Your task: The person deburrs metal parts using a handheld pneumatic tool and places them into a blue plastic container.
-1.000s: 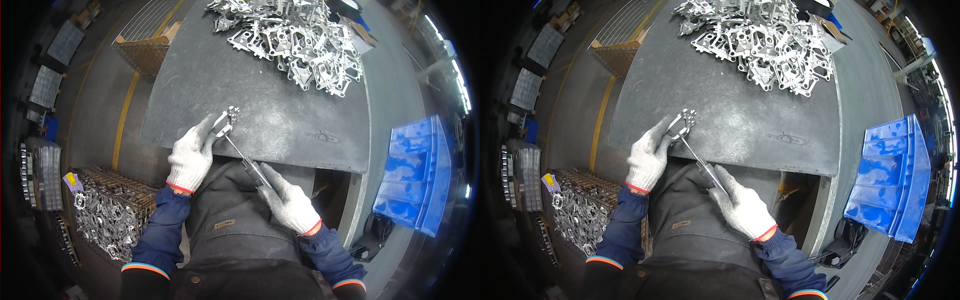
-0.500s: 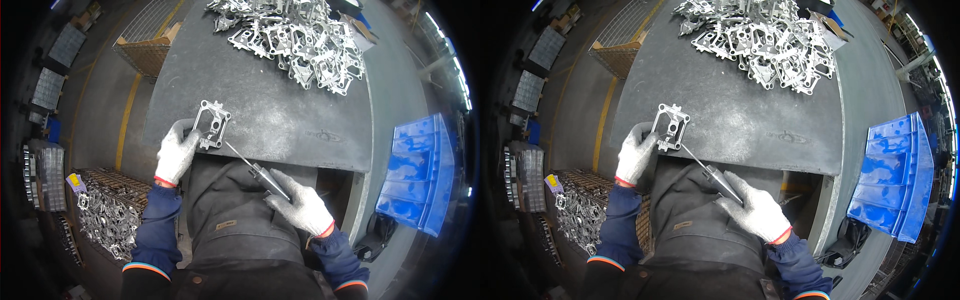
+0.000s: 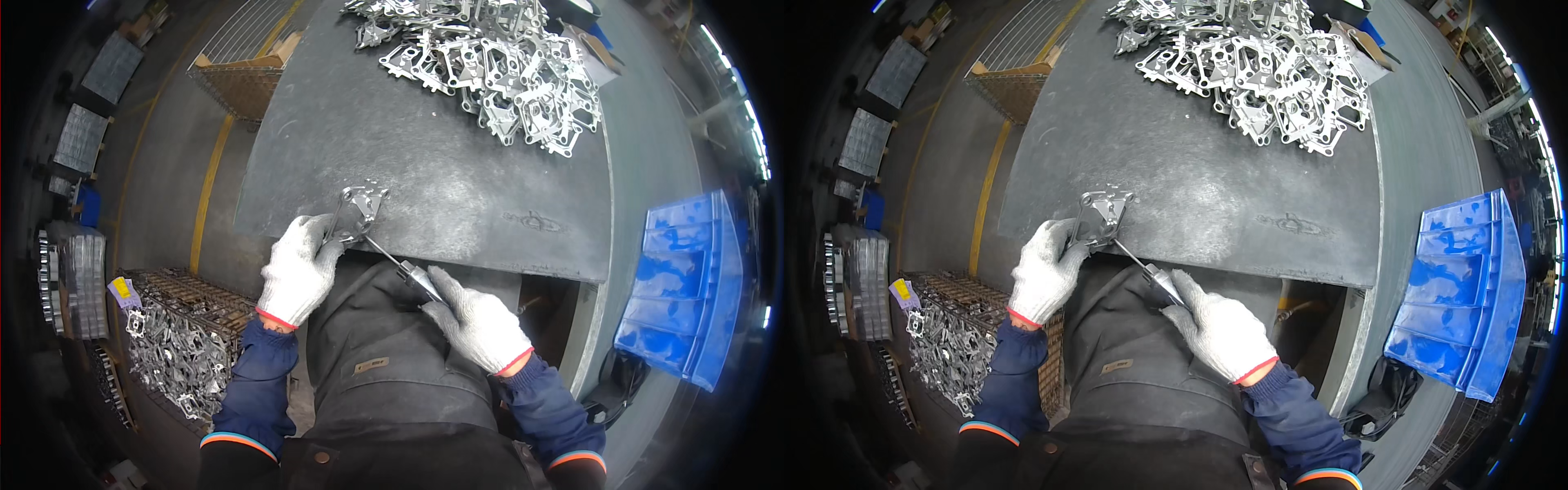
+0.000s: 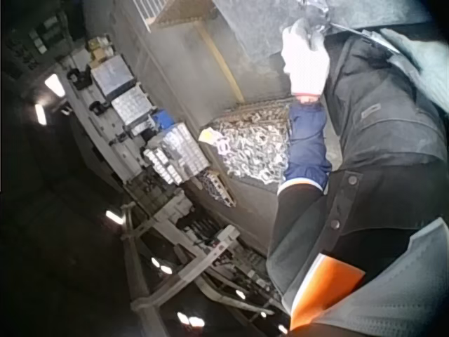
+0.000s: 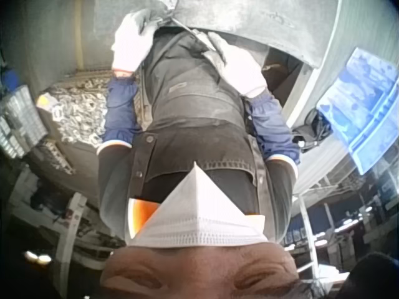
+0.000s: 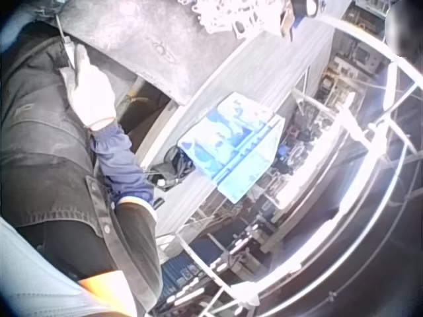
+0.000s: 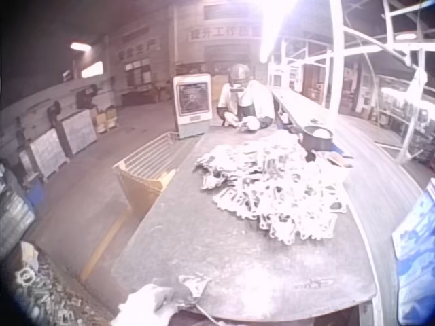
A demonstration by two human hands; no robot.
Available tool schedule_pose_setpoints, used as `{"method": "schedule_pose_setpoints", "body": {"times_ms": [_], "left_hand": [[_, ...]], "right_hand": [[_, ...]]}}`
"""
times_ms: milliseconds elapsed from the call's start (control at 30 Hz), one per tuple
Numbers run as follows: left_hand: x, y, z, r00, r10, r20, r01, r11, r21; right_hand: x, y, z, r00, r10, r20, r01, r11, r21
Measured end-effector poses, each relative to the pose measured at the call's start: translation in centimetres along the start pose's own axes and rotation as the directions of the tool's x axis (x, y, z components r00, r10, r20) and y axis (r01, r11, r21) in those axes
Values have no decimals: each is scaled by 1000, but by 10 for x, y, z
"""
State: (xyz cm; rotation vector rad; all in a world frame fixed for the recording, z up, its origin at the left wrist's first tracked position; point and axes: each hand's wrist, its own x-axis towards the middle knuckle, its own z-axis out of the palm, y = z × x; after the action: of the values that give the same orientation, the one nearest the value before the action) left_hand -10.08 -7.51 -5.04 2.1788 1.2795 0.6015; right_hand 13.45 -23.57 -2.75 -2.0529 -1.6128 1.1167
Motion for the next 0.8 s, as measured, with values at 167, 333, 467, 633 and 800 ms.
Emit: {"method": "schedule_pose_setpoints", "body": {"times_ms": [167,333,467,633,800], "left_hand": [[-1,3,-2,999,32,11,-32,999,9],[-1,2,0,998,63,7,-63,998,-8],[1,8,-1,998,43,48,-44,999,6],[4,5,2,999,31,36,-31,1000,2],[4,4,0,1000,16,10,-17,999,51]], "right_hand": [[-3,3,7,998,-55,-29,57,996,71],[-3,3,4,994,-82,-78,93,985,147],[-7,-6,2,998,-37,-44,40,997,70],[-8,5,9,997,-52,-50,61,979,196],[-8,9,9,991,-75,-112,91,984,155]]}}
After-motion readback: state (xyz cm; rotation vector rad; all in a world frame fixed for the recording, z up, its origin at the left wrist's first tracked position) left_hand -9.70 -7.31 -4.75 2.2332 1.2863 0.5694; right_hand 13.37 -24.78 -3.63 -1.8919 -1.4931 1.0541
